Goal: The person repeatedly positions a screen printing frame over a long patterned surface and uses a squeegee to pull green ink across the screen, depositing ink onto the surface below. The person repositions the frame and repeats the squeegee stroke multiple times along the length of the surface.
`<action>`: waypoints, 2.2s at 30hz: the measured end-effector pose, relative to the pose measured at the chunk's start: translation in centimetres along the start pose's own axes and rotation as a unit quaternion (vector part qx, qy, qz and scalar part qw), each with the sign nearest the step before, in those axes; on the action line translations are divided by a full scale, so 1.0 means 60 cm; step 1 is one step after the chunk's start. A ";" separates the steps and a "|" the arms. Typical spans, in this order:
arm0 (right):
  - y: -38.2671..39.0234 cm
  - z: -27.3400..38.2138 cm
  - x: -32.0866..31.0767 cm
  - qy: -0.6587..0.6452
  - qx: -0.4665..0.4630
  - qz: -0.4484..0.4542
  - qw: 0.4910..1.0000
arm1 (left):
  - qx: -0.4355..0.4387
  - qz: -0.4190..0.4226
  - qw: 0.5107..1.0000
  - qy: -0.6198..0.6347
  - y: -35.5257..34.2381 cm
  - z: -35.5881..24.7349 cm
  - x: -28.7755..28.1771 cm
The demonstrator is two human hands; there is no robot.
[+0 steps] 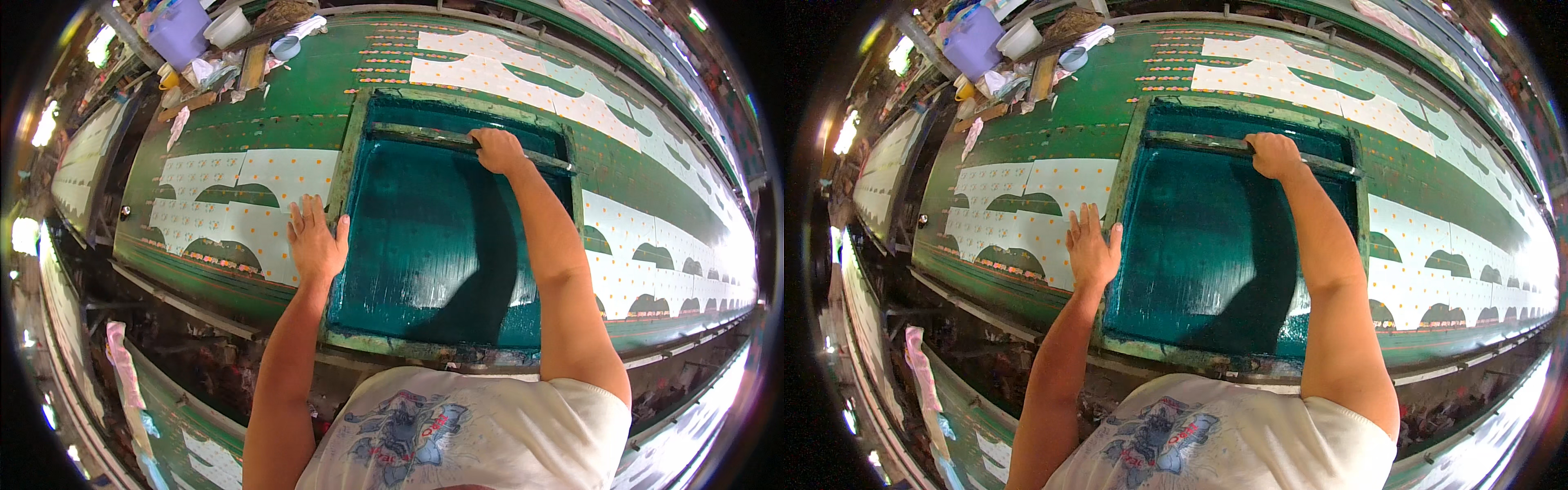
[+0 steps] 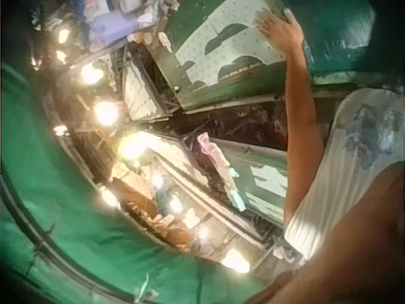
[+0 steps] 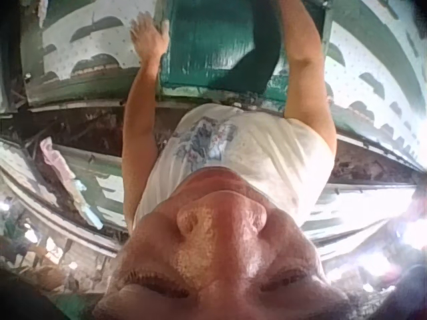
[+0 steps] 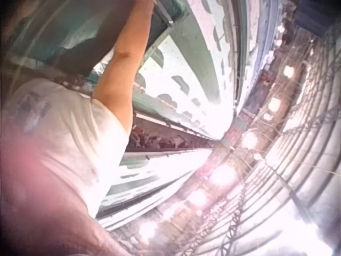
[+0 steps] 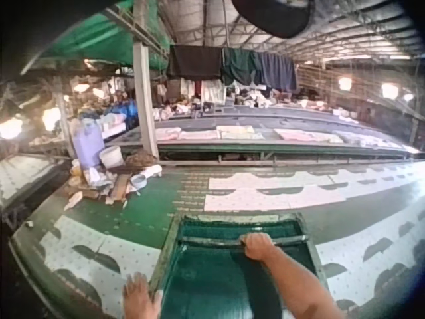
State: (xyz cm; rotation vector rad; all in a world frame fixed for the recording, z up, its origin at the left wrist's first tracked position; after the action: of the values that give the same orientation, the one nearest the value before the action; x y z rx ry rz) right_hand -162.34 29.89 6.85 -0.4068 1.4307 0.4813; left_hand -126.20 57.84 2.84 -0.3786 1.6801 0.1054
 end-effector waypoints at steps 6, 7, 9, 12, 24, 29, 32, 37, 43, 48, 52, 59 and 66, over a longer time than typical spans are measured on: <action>0.062 0.043 -0.012 -0.026 -0.006 0.043 0.999 | 0.009 -0.060 0.997 0.056 0.000 0.007 0.008; 0.078 0.056 -0.013 -0.031 -0.005 0.050 0.998 | 0.001 -0.064 0.995 0.071 -0.004 0.011 0.011; 0.121 0.090 -0.011 -0.041 -0.003 0.063 0.997 | -0.018 -0.067 0.992 0.102 -0.007 0.019 0.018; 0.191 0.137 -0.014 -0.047 0.002 0.076 0.996 | -0.023 -0.068 0.987 0.143 -0.007 0.027 0.018; 0.476 0.308 0.022 -0.035 0.005 0.058 0.998 | 0.005 -0.107 0.977 0.186 0.003 0.034 0.040; 0.547 0.350 0.039 -0.002 -0.012 0.017 1.000 | 0.017 -0.125 0.975 0.180 -0.009 0.040 0.052; 0.571 0.365 0.042 0.016 -0.027 -0.006 0.999 | 0.005 -0.115 0.977 0.177 -0.015 0.042 0.048; 0.615 0.370 0.058 -0.044 -0.037 -0.025 0.998 | -0.009 -0.064 0.988 0.141 0.000 0.017 0.019; 0.669 0.334 0.050 -0.135 -0.114 -0.074 0.981 | -0.067 -0.036 0.990 0.118 0.004 0.011 0.018; 0.757 0.219 0.005 -0.306 -0.081 -0.196 0.928 | -0.153 -0.010 0.987 0.046 0.008 0.016 0.006; 0.827 0.076 0.013 -0.227 0.146 -0.313 0.911 | -0.184 0.006 0.983 0.026 -0.002 0.012 0.007; 0.881 -0.036 0.058 -0.580 0.428 -0.018 0.693 | -0.156 -0.026 0.987 0.036 -0.015 0.027 0.025; 0.856 0.002 0.041 -0.629 0.476 -0.089 0.609 | -0.169 0.001 0.972 0.162 -0.033 0.064 0.035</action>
State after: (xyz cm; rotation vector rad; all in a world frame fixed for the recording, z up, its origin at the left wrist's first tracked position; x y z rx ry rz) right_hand -189.98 73.21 5.42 0.6223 0.0671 -0.2496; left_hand -122.18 56.66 0.50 -0.6772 1.9883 0.3501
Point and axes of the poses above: each hand's wrist, its own y-axis away from the middle knuckle, its own x-axis out of the palm, z = x × y, the point moved 1 cm from there along -y, towards the middle knuckle, and after that the axes turned 4 degrees about z, right-handed, at the moved point
